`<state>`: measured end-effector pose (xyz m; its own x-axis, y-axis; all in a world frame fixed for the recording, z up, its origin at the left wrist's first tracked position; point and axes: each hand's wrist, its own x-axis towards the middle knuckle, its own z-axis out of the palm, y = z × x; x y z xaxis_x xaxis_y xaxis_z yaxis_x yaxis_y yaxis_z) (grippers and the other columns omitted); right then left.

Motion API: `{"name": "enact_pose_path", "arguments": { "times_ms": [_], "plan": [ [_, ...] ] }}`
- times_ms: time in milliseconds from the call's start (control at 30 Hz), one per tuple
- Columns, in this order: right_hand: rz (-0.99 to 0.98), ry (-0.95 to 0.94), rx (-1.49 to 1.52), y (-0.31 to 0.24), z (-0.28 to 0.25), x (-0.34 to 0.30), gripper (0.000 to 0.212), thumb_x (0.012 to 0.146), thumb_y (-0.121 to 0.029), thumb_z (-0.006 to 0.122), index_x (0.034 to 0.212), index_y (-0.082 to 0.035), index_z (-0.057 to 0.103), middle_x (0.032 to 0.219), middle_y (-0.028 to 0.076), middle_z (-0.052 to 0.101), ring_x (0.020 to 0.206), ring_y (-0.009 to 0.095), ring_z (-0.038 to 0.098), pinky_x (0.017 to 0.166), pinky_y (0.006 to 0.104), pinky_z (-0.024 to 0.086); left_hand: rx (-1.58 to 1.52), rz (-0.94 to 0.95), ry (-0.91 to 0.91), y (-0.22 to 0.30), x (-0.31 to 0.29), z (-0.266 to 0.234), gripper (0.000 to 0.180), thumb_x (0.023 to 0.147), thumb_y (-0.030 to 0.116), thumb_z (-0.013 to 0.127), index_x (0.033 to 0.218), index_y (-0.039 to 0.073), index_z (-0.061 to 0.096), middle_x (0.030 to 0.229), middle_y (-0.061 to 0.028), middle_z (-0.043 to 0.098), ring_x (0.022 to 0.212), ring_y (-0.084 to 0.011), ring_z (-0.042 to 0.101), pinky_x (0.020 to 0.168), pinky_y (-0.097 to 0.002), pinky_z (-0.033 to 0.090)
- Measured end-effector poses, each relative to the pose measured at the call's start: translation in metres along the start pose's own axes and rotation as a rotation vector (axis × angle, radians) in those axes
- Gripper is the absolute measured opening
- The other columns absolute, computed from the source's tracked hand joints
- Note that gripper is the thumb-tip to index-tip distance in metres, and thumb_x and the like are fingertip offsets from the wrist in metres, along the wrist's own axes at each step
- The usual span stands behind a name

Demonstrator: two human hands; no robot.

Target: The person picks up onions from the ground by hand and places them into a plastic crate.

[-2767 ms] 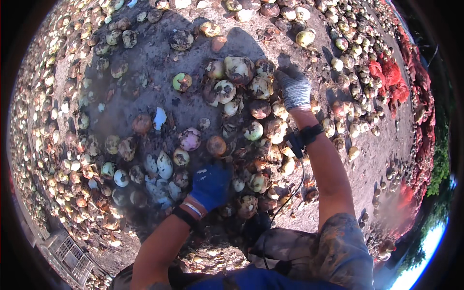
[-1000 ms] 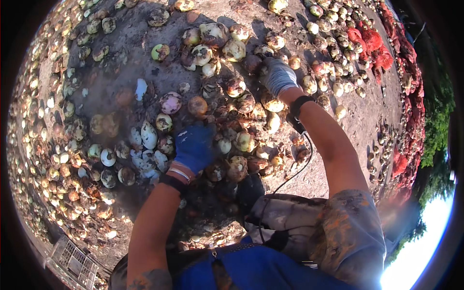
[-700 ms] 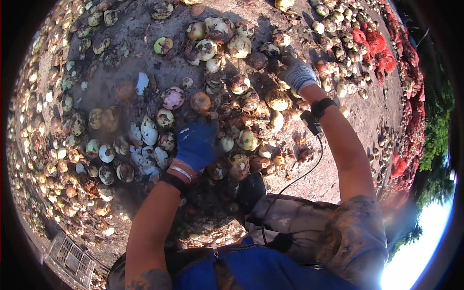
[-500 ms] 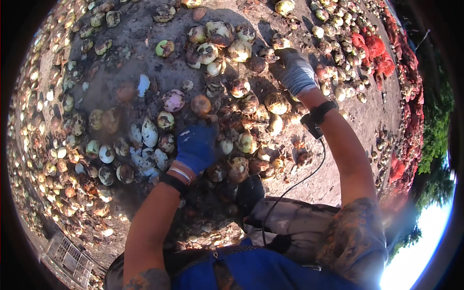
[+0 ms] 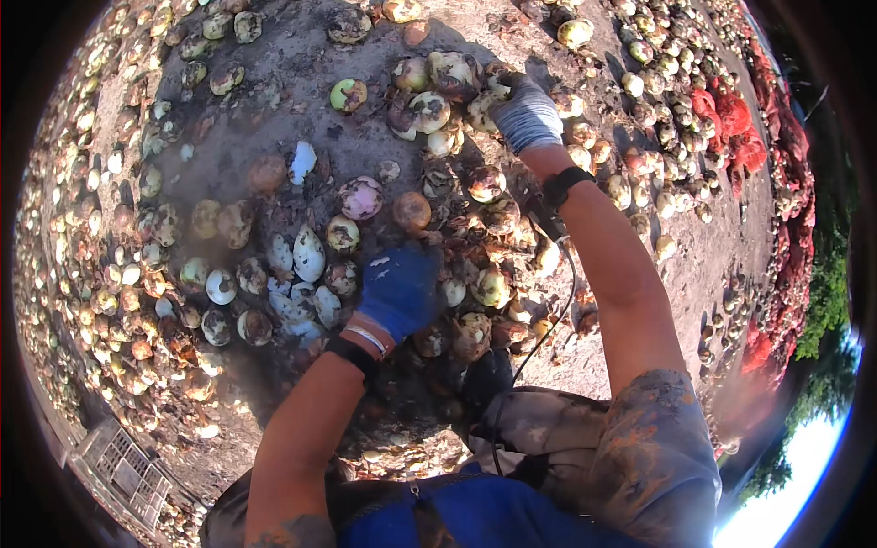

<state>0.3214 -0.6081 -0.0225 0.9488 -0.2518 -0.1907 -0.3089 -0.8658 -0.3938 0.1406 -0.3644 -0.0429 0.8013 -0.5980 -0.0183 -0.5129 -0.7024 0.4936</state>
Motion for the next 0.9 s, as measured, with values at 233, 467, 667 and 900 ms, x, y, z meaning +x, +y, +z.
{"name": "enact_pose_path", "arguments": {
  "times_ms": [233, 467, 667, 900],
  "plan": [
    [-0.005, -0.073, -0.244, 0.057, -0.071, -0.006, 0.03, 0.086, -0.028, 0.068, 0.104, -0.006, 0.073, 0.092, 0.011, 0.076, 0.082, 0.021, 0.072, 0.079, 0.0351, 0.055, -0.001, -0.06, -0.05, -0.003, -0.005, 0.007, 0.052, 0.073, 0.034, 0.071, 0.118, 0.007, 0.066, 0.097, -0.0194, 0.067, 0.086, -0.0362, 0.067, 0.077, -0.0502, 0.054],
    [-0.26, -0.988, -0.148, 0.163, -0.037, -0.158, 0.036, 0.086, -0.025, 0.074, 0.12, -0.011, 0.071, 0.112, 0.013, 0.073, 0.11, 0.027, 0.067, 0.098, 0.0393, 0.049, 0.012, -0.038, -0.126, -0.002, -0.001, 0.013, 0.06, 0.076, 0.03, 0.067, 0.129, 0.004, 0.059, 0.1, -0.0196, 0.067, 0.085, -0.0351, 0.067, 0.07, -0.0487, 0.054],
    [-0.246, -0.418, -0.105, 0.162, -0.05, -0.138, 0.058, 0.087, -0.02, 0.067, 0.143, -0.017, 0.053, 0.117, 0.019, 0.07, 0.097, 0.029, 0.07, 0.09, 0.0356, 0.054, 0.098, 0.06, 0.082, -0.003, 0.0, 0.013, 0.047, 0.069, 0.03, 0.071, 0.11, 0.009, 0.068, 0.089, -0.017, 0.067, 0.085, -0.0346, 0.067, 0.072, -0.0488, 0.054],
    [-0.775, -0.329, -0.349, 0.039, -0.039, -0.212, 0.04, 0.08, -0.017, 0.069, 0.121, -0.015, 0.067, 0.126, 0.014, 0.063, 0.118, 0.035, 0.06, 0.098, 0.0485, 0.049, 0.007, -0.096, -0.231, -0.01, 0.002, -0.011, 0.04, 0.071, 0.034, 0.072, 0.105, 0.012, 0.074, 0.098, -0.0147, 0.071, 0.094, -0.0346, 0.068, 0.081, -0.048, 0.055]
  ]
}}
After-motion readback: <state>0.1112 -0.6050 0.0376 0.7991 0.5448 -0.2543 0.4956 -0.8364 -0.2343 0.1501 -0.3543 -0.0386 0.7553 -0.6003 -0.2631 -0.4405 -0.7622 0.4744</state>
